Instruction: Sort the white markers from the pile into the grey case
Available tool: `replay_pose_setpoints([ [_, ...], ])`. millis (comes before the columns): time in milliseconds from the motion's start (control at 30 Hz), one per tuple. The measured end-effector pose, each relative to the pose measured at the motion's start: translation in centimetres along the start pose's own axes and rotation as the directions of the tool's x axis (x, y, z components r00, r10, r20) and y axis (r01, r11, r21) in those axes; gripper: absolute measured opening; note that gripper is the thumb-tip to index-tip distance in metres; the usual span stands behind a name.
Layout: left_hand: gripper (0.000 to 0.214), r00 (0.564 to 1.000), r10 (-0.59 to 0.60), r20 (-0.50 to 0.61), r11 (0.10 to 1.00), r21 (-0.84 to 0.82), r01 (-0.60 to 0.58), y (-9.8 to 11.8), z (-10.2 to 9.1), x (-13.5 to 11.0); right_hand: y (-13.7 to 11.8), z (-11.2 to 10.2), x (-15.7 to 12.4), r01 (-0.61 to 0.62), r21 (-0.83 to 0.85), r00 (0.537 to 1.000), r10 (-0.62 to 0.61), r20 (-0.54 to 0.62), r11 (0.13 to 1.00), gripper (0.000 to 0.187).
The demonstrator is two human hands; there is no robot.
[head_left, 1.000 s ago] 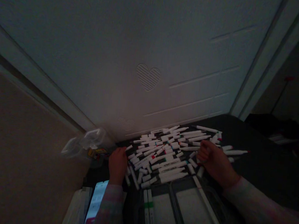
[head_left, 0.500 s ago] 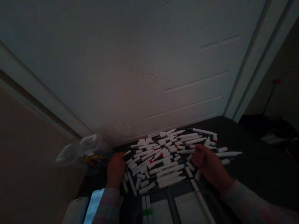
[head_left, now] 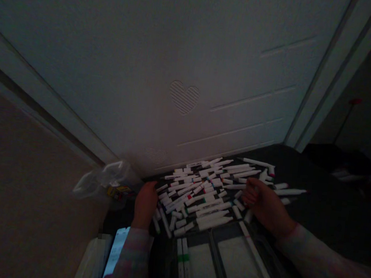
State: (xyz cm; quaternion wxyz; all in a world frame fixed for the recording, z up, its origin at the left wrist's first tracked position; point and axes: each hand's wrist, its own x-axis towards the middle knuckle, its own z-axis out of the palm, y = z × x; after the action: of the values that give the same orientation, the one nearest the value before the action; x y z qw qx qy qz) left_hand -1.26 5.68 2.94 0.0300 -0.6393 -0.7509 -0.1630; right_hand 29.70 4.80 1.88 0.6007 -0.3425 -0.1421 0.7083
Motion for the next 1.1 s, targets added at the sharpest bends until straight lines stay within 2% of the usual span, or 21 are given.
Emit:
replay_pose_setpoints([
  [133,0.035,0.996,-0.025,-0.084,1.0,-0.015,0.023,0.2,-2.3,-1.0,-0.4,0.1,-0.2,-0.012,-0.006,1.0,0.011,-0.004,1.0,0.024],
  [233,0.034,0.994,-0.068,-0.089,0.998,-0.002,0.068,-0.1,-3.1,-2.4,-0.5,0.1,-0.4,-0.033,-0.015,0.999,0.033,0.008,0.999,0.025],
  [400,0.027,0.987,-0.159,0.004,0.986,0.044,0.159,-0.5,-2.1,-4.6,-0.5,0.4,-0.7,-0.034,-0.03,0.999,0.034,-0.002,0.999,0.025],
  [567,0.02,0.982,-0.179,0.052,0.983,0.057,0.176,-0.2,-0.5,-5.6,-0.5,0.3,-0.7,-0.048,-0.013,0.999,0.048,-0.023,0.999,0.027],
  [767,0.021,0.992,-0.127,0.021,0.992,0.003,0.127,-0.2,0.6,-6.1,-0.3,0.1,-0.6,-0.028,-0.063,0.999,0.025,-0.042,0.998,0.028],
  [1100,0.018,0.994,0.061,-0.086,0.995,-0.077,-0.068,-1.0,1.2,-6.4,-0.5,-0.1,-0.7,-0.042,-0.044,0.997,0.039,-0.065,0.998,0.033],
])
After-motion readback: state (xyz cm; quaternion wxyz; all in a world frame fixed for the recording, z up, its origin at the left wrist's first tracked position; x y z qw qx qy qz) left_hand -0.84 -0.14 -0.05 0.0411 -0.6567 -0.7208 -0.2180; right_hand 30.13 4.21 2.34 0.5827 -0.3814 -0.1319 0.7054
